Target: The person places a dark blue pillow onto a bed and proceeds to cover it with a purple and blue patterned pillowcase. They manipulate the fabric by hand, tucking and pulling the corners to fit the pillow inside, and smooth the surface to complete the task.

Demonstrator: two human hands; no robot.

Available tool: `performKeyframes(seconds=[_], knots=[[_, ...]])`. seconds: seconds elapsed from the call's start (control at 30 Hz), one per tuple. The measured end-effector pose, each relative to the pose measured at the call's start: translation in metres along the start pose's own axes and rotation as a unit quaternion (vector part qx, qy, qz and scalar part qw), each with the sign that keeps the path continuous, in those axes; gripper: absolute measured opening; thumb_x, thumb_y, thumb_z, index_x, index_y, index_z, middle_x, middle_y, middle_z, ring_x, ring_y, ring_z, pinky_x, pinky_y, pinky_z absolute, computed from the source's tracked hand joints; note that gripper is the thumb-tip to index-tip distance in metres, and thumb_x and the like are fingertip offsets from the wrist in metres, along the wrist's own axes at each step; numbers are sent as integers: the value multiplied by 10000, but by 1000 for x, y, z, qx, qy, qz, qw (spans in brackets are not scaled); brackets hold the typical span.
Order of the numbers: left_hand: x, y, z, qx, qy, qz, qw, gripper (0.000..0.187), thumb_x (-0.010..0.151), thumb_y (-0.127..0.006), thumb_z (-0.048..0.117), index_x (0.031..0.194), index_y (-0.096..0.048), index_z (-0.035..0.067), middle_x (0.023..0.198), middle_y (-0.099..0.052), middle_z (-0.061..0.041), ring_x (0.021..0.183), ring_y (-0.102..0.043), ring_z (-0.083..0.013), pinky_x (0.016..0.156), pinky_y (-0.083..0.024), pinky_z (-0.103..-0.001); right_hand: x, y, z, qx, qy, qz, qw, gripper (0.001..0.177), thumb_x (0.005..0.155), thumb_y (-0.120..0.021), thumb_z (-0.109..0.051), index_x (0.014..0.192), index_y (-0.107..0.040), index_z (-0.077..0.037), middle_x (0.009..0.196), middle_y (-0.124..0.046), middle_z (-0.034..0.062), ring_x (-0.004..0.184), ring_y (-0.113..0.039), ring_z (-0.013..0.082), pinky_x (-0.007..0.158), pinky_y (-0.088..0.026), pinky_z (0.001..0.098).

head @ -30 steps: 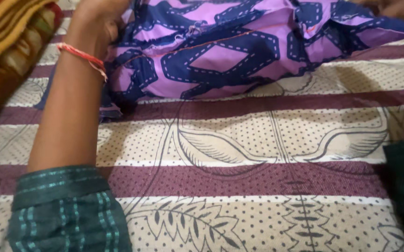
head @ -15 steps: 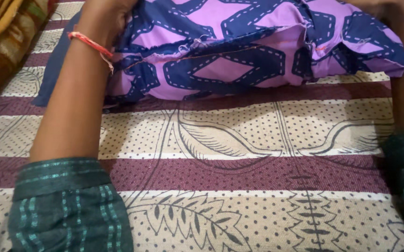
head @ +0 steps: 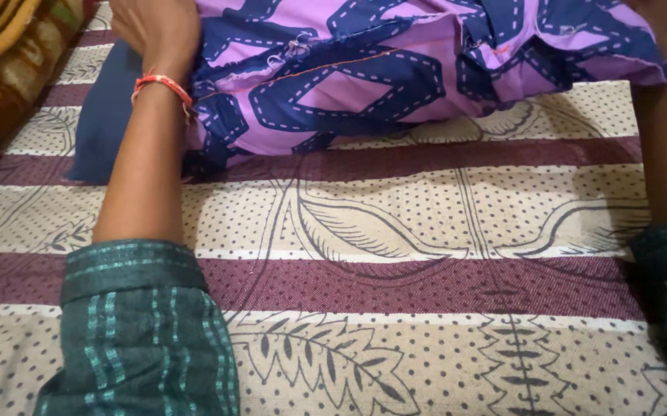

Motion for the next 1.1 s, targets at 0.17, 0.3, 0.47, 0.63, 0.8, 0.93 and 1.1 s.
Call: performKeyframes(seconds=[0.17,0.3,0.47,0.63,0.8,0.93,1.1], knots=[[10,-40,-58,-56,153,-123,979,180,824,-719,272,878,-797,119,837,-753,-155,734,-701,-361,598,-460,-620,-3,-6,-8,-2,-38,5,999,833,965,-435,-596,1611,-331,-80,1524,-486,306,1257,-601,418,964,-535,577],[-7,-45,-61,-415,301,-217,831,268,870,-603,21,1021,-823,50,858,-776,-88,687,-707,-174,595,-561,-362,4,-17,-24,11,-130,27,991,831,979,-415,-604,1622,-312,-87,1524,-478,323,1249,-611,437,950,-549,596],[-21,-25,-49,-465,333,-263,777,397,896,-604,-57,1219,-799,67,888,-728,-52,682,-630,-116,606,-519,-322,-4,0,-13,51,-238,137,960,846,989,-469,-577,1652,-233,-107,1575,-413,313,1288,-585,429,982,-562,615],[-9,-25,-67,-474,257,-85,838,447,894,-622,-67,1308,-723,69,1199,-757,-75,779,-559,-118,711,-488,-280,36,41,-34,-147,129,216,957,784,1058,-680,-294,1653,-276,19,1650,-378,323,1420,-446,443,1056,-429,543],[-1,-35,-53,-707,188,34,681,489,972,-595,-107,1447,-616,10,1493,-602,-81,1296,-603,-139,1110,-472,-264,18,74,-43,-65,98,310,943,725,1063,-691,-67,1681,-314,-97,1388,-590,337,1143,-597,478,898,-542,498],[15,-38,30,-718,242,-40,651,468,1082,-564,53,1546,-516,23,1527,-575,-92,1256,-569,-182,1066,-455,-299,-23,78,-75,31,150,330,931,452,1092,-656,11,1496,-457,-21,1323,-642,267,1094,-678,338,847,-598,410],[16,2,131,-676,139,-98,717,367,997,-606,48,1356,-650,-13,1373,-687,-119,1265,-643,-208,1114,-463,-319,-29,75,-6,54,77,355,930,786,964,-675,-37,1685,-384,-152,1336,-621,211,952,-693,362,708,-594,457]])
Point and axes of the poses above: each hand's wrist, its own x-axis towards the middle knuckle, its own y-axis out of the back of the hand, z = x × y, the point moved 10 cm from there along x, towards the middle knuckle
